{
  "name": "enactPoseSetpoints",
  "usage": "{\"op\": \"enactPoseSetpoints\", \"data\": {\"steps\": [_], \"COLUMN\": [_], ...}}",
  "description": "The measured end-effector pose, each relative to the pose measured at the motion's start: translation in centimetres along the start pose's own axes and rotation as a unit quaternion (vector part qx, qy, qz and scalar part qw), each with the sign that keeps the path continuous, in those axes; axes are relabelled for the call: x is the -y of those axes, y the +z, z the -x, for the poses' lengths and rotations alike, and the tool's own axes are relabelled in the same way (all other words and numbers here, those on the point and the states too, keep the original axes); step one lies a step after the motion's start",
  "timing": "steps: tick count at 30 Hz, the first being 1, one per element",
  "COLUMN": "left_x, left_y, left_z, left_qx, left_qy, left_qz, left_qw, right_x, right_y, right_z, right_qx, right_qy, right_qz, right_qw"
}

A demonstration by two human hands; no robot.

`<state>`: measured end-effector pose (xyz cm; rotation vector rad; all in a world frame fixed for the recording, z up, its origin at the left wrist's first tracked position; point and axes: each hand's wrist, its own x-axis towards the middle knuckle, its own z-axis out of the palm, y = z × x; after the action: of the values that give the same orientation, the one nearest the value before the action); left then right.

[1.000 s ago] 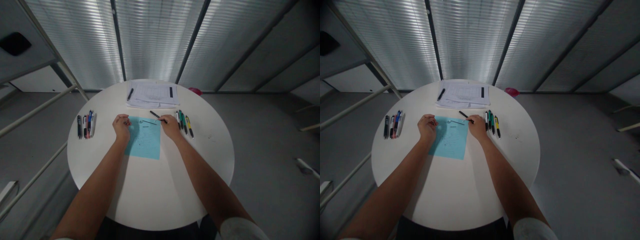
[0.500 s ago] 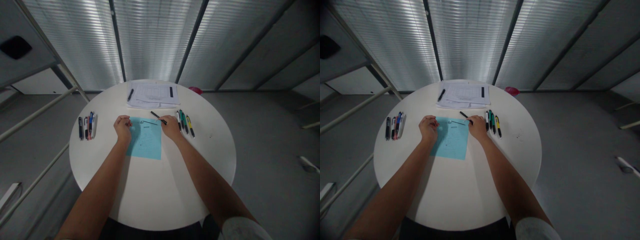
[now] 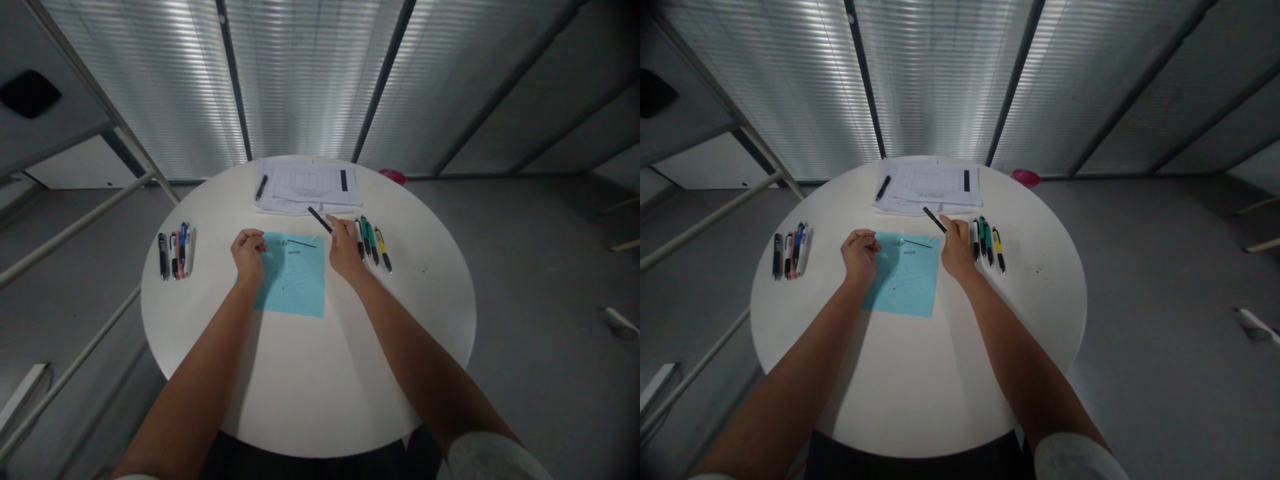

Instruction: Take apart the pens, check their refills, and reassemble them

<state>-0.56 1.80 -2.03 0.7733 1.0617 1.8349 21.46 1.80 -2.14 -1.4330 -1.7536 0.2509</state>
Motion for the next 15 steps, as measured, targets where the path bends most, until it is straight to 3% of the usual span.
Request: {"op": "enactPoseSetpoints", "data": {"steps": [15], "left_x": [0.0], "left_y": [-0.1], "left_z": [0.0], "left_qx": [0.016], "left_qy": [-0.011], "left_qz": [0.018], "left_qw": [1.000], "right_x": [-1.9], "right_y": [0.6], "right_z": [-0.7], "right_qx": [-0.004], "right_qy": [-0.006], "right_qz": [-0.092], "right_qw": [0.996]}}
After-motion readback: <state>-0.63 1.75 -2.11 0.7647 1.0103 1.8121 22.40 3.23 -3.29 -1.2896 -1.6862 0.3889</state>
